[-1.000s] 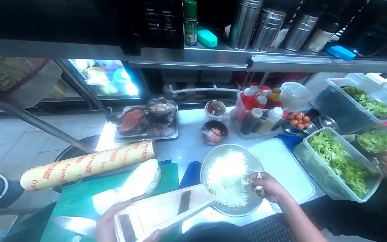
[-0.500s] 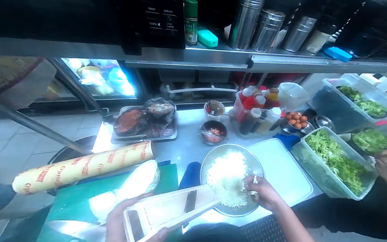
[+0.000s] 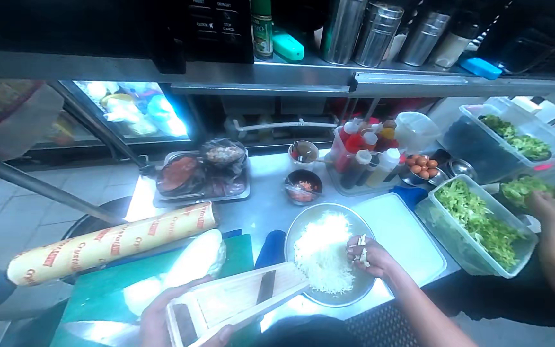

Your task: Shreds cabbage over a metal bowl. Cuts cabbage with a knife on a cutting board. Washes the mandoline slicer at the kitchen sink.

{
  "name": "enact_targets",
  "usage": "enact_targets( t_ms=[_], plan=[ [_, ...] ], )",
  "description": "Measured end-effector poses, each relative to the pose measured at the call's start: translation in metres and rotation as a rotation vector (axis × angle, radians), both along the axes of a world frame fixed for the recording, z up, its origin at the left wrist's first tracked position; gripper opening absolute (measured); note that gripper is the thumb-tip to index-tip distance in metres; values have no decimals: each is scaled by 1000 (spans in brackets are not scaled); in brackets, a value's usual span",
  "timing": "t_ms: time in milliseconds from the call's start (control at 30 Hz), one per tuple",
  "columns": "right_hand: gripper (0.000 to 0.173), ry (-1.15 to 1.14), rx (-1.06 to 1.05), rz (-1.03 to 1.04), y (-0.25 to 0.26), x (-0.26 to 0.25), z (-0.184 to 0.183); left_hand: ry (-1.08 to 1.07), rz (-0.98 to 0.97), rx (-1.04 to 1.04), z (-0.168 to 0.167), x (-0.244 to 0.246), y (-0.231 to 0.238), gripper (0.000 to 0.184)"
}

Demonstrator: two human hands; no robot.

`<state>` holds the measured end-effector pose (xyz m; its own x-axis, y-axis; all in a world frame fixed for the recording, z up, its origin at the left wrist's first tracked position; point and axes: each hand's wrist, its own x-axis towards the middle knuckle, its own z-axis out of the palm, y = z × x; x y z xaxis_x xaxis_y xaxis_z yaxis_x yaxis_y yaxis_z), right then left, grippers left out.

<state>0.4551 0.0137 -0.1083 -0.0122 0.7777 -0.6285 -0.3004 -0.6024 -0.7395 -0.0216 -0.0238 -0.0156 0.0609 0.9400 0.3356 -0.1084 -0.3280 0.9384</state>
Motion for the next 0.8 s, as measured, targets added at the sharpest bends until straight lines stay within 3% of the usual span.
enact_targets(
  t_ms=[133, 200, 333, 533, 633, 700, 800],
  plan=[
    [24, -854, -45, 541, 15, -1, -8, 16, 16, -11, 2, 2, -2, 93],
    [34, -1208, -101, 825, 18, -11, -15, 23, 23, -10, 1, 0, -3, 93],
    [39, -1468, -251, 978, 10, -34, -28, 27, 26, -15, 0, 0, -2, 93],
    [44, -1422, -255, 988, 14, -34, -28, 36, 29, -15, 2, 2, -2, 93],
    [44, -1269, -149, 861, 22, -11, -20, 28, 35, -11, 4, 2, -1, 93],
    [39, -1067, -100, 682, 22, 4, -12, 32, 42, -12, 3, 1, -1, 93],
    [27, -486, -103, 353, 11, 14, -1, 12, 35, -18, 2, 1, 0, 93]
  ],
)
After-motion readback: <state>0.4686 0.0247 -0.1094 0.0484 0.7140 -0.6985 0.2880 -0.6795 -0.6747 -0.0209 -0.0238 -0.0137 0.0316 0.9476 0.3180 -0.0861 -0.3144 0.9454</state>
